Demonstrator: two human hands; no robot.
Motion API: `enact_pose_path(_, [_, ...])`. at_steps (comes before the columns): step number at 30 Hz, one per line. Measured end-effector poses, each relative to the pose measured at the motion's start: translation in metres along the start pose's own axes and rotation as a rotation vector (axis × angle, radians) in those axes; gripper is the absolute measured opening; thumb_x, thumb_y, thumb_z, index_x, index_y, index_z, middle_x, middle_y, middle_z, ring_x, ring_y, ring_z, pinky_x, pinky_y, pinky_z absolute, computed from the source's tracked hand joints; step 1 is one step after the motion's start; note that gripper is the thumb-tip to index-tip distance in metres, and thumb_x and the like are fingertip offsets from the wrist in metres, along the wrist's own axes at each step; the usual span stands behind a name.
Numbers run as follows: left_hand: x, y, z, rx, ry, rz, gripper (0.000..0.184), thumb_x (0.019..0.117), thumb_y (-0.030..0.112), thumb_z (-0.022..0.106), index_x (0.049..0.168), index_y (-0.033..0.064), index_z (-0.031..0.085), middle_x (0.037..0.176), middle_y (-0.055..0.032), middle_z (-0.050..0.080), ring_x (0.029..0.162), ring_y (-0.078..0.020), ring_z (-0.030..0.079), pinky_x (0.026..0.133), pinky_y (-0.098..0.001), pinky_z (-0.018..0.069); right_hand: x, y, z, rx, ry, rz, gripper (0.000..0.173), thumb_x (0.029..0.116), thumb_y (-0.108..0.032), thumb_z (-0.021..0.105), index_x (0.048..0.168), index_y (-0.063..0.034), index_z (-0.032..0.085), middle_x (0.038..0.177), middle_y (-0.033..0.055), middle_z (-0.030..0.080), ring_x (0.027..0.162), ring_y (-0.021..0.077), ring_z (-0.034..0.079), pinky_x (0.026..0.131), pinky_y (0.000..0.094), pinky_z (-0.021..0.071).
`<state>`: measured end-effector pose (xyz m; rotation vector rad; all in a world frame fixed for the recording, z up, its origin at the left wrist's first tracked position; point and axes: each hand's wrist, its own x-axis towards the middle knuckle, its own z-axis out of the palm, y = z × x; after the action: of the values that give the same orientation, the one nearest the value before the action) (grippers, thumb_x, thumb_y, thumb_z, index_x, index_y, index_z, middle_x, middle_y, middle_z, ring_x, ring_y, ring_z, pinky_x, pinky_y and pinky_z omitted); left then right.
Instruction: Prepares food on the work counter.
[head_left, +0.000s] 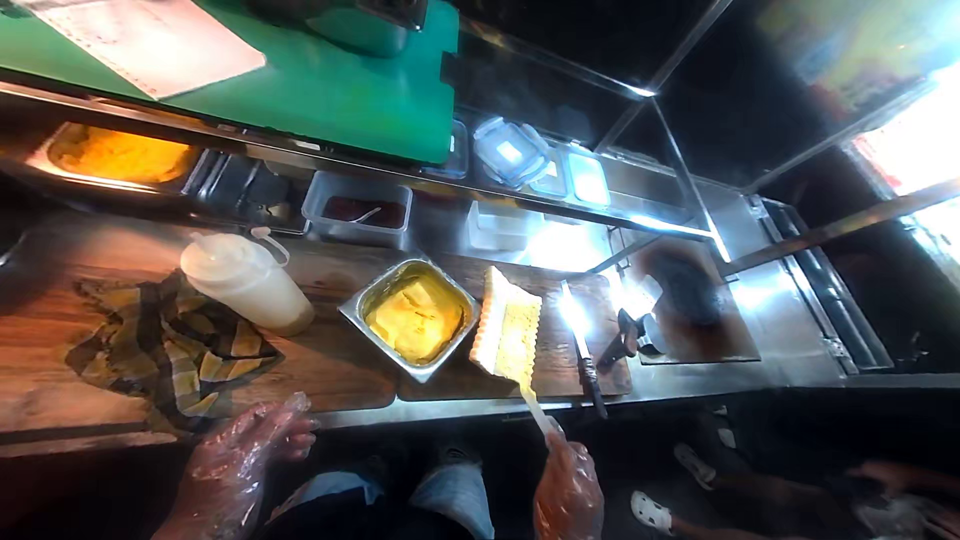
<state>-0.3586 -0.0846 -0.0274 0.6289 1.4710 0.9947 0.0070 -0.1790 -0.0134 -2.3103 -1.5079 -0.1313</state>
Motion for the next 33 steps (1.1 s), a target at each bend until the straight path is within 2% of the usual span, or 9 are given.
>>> enact_pose_path(2, [0.001,0.001,0.0,-0.002,0.025,-0.012,0.021,0.1026,0.02,0.057,0.108,0.0011,0.065,0.082,-0.0082,0.074,0.064,-0.0192,0.072,0.058,-0.0317,0.0622,0.001,-0.016,-0.006,0.388,-0.034,0.163,0.023,0.0957,-0.008,0.06,0.112,0.0007,0.074,0.095,0.0103,0.074,0.083,0.0165,0.072,0.075,0.0323,0.0627])
enact_pose_path(5, [0.003,-0.01,0.003,0.021,-0.007,-0.082,0.022,0.1025,0.021,0.059,0.106,0.0006,0.065,0.082,-0.01,0.075,0.064,-0.0197,0.072,0.057,-0.0319,0.0611,0.022,-0.058,0.012,1.121,-0.235,0.825,0.016,0.1003,-0.006,0.056,0.111,0.0011,0.065,0.067,0.0061,0.061,0.046,0.0099,0.052,0.04,0.0242,0.0451])
enact_pose_path(8, [0.004,0.003,0.009,0.051,-0.051,-0.057,0.021,0.1027,0.02,0.059,0.106,0.0001,0.064,0.082,-0.0106,0.074,0.066,-0.0205,0.072,0.059,-0.0326,0.0618,0.001,-0.075,0.007,1.322,-0.334,1.191,0.018,0.1044,-0.015,0.05,0.108,-0.0041,0.065,0.059,0.0012,0.05,0.038,0.0069,0.039,0.033,0.0219,0.0335])
enact_pose_path(15, [0.008,0.005,0.005,0.044,-0.057,-0.142,0.024,0.104,0.021,0.058,0.111,-0.0008,0.063,0.085,-0.0114,0.074,0.068,-0.0208,0.072,0.061,-0.0334,0.0614,-0.004,-0.071,-0.001,1.29,-0.331,1.157,0.02,0.1049,-0.016,0.048,0.109,-0.005,0.064,0.059,-0.0008,0.05,0.04,0.0054,0.041,0.036,0.0209,0.036])
enact_pose_path(21, [0.005,0.009,0.004,-0.033,-0.044,-0.084,0.021,0.1034,0.018,0.057,0.111,-0.0016,0.063,0.086,-0.0118,0.074,0.07,-0.0209,0.072,0.064,-0.0344,0.0624,0.027,-0.096,-0.028,1.009,-0.181,0.381,0.021,0.0982,0.0,0.057,0.117,0.0066,0.065,0.08,0.0054,0.067,0.059,0.009,0.061,0.055,0.0255,0.0559])
enact_pose_path(24, [0.007,-0.001,0.003,-0.108,-0.029,-0.123,0.022,0.1032,0.021,0.059,0.108,-0.0005,0.064,0.084,-0.0103,0.073,0.068,-0.0194,0.071,0.062,-0.0341,0.0615,0.088,-0.157,-0.022,0.274,-0.406,-0.018,0.023,0.0997,-0.021,0.059,0.113,-0.0096,0.074,0.094,0.0073,0.075,0.083,0.0206,0.074,0.075,0.041,0.062])
enact_pose_path(28, [0.002,0.013,0.001,-0.272,-0.037,-0.138,0.025,0.1051,0.024,0.055,0.111,0.0008,0.063,0.088,-0.0116,0.072,0.069,-0.02,0.07,0.062,-0.0352,0.0606,0.129,-0.217,0.004,-0.139,-0.928,-0.038,0.038,0.1039,-0.03,0.043,0.131,-0.0137,0.064,0.117,0.0134,0.072,0.107,0.0321,0.07,0.086,0.0531,0.0571])
enact_pose_path(31, [-0.003,0.03,-0.004,-0.416,-0.054,-0.236,0.044,0.1105,0.037,0.036,0.118,0.0034,0.064,0.098,-0.0129,0.072,0.078,-0.023,0.07,0.069,-0.039,0.0597,0.123,-0.204,0.01,-0.127,-0.901,-0.06,0.041,0.1035,-0.032,0.047,0.138,-0.0135,0.06,0.122,0.0155,0.07,0.11,0.0344,0.069,0.09,0.0553,0.0566])
enact_pose_path(33, [-0.009,0.043,-0.009,-0.578,-0.074,-0.284,0.059,0.1113,0.046,0.025,0.118,0.0039,0.065,0.104,-0.0166,0.074,0.083,-0.0276,0.073,0.071,-0.0412,0.0612,0.11,-0.182,-0.001,-0.089,-0.797,-0.104,0.057,0.1052,-0.045,0.045,0.156,-0.0188,0.044,0.125,0.0142,0.07,0.107,0.0341,0.07,0.089,0.0574,0.0566])
